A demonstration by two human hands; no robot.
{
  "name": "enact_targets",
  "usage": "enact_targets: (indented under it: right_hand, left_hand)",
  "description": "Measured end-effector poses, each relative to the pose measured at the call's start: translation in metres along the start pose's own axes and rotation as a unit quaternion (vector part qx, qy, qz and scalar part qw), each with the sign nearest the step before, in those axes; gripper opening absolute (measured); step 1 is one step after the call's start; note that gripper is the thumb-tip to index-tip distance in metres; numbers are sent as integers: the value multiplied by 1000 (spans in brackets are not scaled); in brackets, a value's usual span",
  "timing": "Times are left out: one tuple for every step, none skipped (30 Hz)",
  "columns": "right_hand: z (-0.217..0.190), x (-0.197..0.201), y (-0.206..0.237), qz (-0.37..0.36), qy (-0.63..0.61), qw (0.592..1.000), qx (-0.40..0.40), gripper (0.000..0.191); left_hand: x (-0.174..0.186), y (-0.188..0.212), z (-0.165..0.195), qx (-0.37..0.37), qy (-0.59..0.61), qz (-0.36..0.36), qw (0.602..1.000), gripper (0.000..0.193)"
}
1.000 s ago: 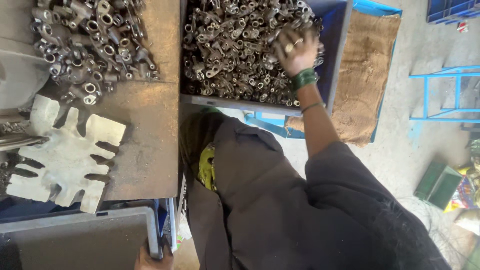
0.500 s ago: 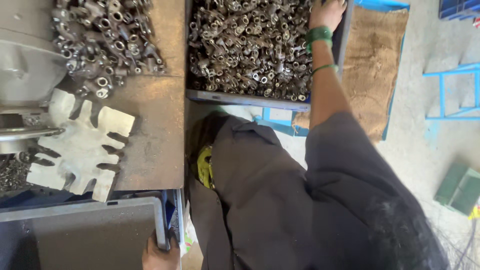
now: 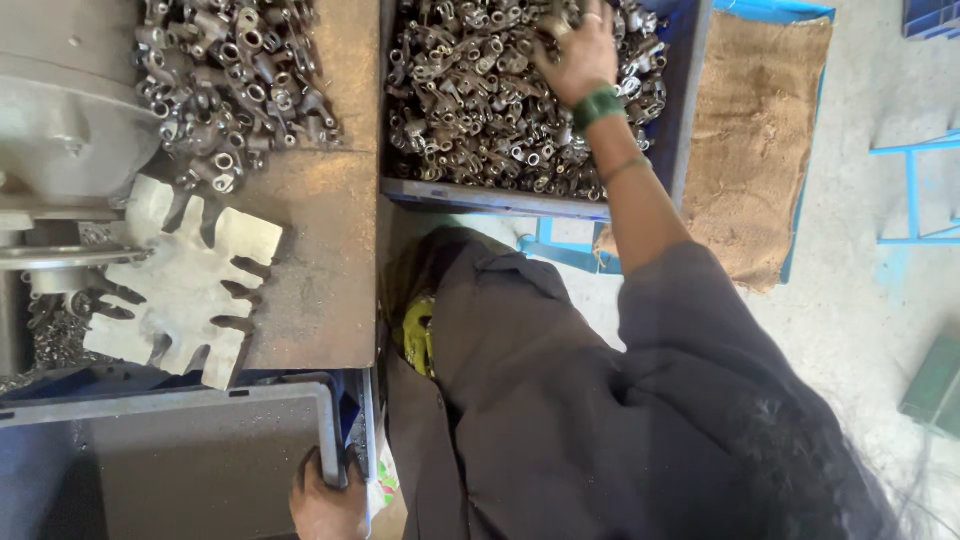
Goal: The person picks small metal fittings from a bin, holds each against a running bench grinder to grind its edges, producing sparks, then places the ground part into a large collection tray, repeating this cycle continuously.
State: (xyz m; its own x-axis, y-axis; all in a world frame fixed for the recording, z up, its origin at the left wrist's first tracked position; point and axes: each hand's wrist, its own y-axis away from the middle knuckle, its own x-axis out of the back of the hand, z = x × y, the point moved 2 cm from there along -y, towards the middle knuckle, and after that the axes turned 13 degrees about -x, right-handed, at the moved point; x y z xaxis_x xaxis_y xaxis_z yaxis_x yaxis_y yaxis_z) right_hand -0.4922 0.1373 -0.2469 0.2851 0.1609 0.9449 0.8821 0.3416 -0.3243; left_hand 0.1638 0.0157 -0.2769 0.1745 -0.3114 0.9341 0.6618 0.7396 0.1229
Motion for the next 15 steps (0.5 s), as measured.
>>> enact_targets:
  right_hand:
    - [20, -6, 10, -51, -41, 998, -18, 33]
    - [37, -12, 22, -104, -85, 990, -39, 32]
    - [56, -15, 34, -148, -89, 984, -47, 36]
    - [73, -17, 44, -187, -94, 976, -57, 40]
    - [85, -14, 56, -149, -51, 987, -6, 35]
    - [93, -11, 66, -109, -8, 993, 45, 30]
    - [104, -9, 75, -173, -13, 985, 14, 36]
    - [113, -6, 85, -244, -17, 970, -19, 43]
    - [117, -4, 89, -322, 19, 946, -40, 38]
    - [119, -1, 83, -392, 53, 917, -59, 35]
    - [116, 1, 80, -461, 86, 880, -80, 32]
    - [106, 4, 72, -423, 112, 895, -85, 30]
    - [92, 5, 60, -382, 137, 909, -92, 33]
    - [69, 6, 46, -289, 46, 952, -84, 35]
    - [44, 8, 30, -190, -46, 978, -76, 39]
  left_hand:
    - [-1, 0, 1, 9, 2, -2, 1000, 54]
    - [0, 1, 1, 11, -10, 5, 1000, 52]
    - [-1, 3, 3, 11, -21, 10, 1000, 50]
    - [-2, 1, 2, 9, -32, 18, 999, 48]
    - [-3, 3, 2, -8, -28, 31, 999, 48]
    - [-4, 2, 2, -23, -23, 46, 998, 48]
    - [-5, 2, 1, -38, -20, 58, 997, 48]
    - [-4, 4, 0, -44, -18, 55, 997, 48]
    - [-4, 5, 0, -48, -15, 53, 997, 48]
    - [-5, 3, 0, -52, -12, 57, 997, 48]
    - [-3, 2, 0, -52, -19, 58, 997, 48]
    - [-3, 3, 1, -51, -25, 57, 997, 47]
    - [-1, 3, 2, -51, -31, 57, 997, 47]
    - [-1, 2, 3, -47, -31, 53, 997, 48]
    - [0, 1, 4, -44, -31, 49, 997, 48]
